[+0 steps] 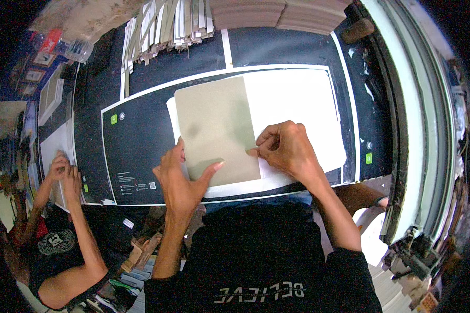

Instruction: The person aligns adhesive sheets onto cardboard covers and then passes the assembled items through a manual roller press machine.

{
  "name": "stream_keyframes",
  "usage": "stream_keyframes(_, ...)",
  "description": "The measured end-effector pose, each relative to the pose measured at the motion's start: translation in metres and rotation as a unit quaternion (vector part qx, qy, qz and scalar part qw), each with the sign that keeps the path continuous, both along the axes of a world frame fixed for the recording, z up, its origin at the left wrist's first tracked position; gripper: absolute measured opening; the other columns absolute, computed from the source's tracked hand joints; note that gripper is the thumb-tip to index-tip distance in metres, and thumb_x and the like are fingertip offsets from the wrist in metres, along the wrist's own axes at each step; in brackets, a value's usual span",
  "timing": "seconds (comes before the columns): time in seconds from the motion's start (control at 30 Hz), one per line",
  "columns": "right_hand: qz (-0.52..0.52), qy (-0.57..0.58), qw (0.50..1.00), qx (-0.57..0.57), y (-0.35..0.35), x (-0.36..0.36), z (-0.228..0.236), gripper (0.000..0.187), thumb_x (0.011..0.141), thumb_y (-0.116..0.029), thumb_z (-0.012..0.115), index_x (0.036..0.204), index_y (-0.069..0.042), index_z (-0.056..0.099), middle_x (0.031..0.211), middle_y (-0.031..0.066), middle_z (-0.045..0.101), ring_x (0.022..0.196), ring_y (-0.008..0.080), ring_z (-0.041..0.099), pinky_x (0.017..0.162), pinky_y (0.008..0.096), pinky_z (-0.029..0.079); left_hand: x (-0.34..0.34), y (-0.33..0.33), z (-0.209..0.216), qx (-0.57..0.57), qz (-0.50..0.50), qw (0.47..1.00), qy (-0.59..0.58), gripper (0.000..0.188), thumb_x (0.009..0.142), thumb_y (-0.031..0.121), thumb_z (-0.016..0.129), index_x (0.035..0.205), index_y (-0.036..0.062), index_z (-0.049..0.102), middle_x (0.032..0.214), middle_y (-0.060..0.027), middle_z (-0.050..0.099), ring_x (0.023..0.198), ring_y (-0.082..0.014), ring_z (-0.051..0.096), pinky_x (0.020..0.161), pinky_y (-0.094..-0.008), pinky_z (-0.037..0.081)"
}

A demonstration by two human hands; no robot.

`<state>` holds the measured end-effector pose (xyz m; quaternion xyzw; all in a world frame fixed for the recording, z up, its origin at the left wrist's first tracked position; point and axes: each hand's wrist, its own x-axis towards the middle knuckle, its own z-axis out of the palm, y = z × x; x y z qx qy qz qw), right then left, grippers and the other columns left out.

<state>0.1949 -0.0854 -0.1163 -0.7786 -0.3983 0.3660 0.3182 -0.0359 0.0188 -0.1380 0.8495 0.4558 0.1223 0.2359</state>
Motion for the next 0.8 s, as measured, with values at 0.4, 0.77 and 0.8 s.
stream_keyframes(0.4, -0.004, -0.022, 1.0, -0.005, -0.001, 0.001, -0.006, 0.019, 0.073, -0.012, 0.088, 0.075, 0.001, 0.075, 0.066, 0.0135, 0.072, 0.059, 0.0152, 0.069, 0.056, 0.0314, 0.055, 0.027, 0.092, -0.012, 0.11, 0.091, 0.99, -0.016, 0.067, 0.086, 0.052, 0.075, 0.129, 0.0031, 0.06, 0.119, -0.0157, 0.061, 0.119, -0.033, 0.051, 0.101, -0.0557, 0.035)
stream_keyframes(0.77, -0.016, -0.002, 0.999, 0.028, -0.008, 0.0, -0.009, 0.016, 0.077, -0.007, 0.087, 0.082, 0.004, 0.075, 0.059, 0.0059, 0.065, 0.051, 0.0068, 0.056, 0.048, 0.0253, 0.047, 0.057, 0.135, 0.013, -0.258, 0.17, 0.936, -0.167, 0.062, 0.081, 0.059, 0.079, 0.103, 0.0027, 0.07, 0.092, -0.011, 0.072, 0.083, -0.0171, 0.065, 0.081, -0.0305, 0.049)
stream_keyframes(0.8, -0.012, 0.0, 0.999, 0.036, -0.008, 0.0, -0.011, 0.017, 0.078, -0.006, 0.087, 0.083, 0.004, 0.075, 0.058, 0.0028, 0.064, 0.049, 0.0071, 0.055, 0.046, 0.0241, 0.045, 0.054, 0.142, 0.004, -0.273, 0.165, 0.93, -0.181, 0.066, 0.077, 0.06, 0.081, 0.109, 0.0038, 0.068, 0.095, -0.0109, 0.071, 0.088, -0.0192, 0.065, 0.082, -0.0326, 0.049)
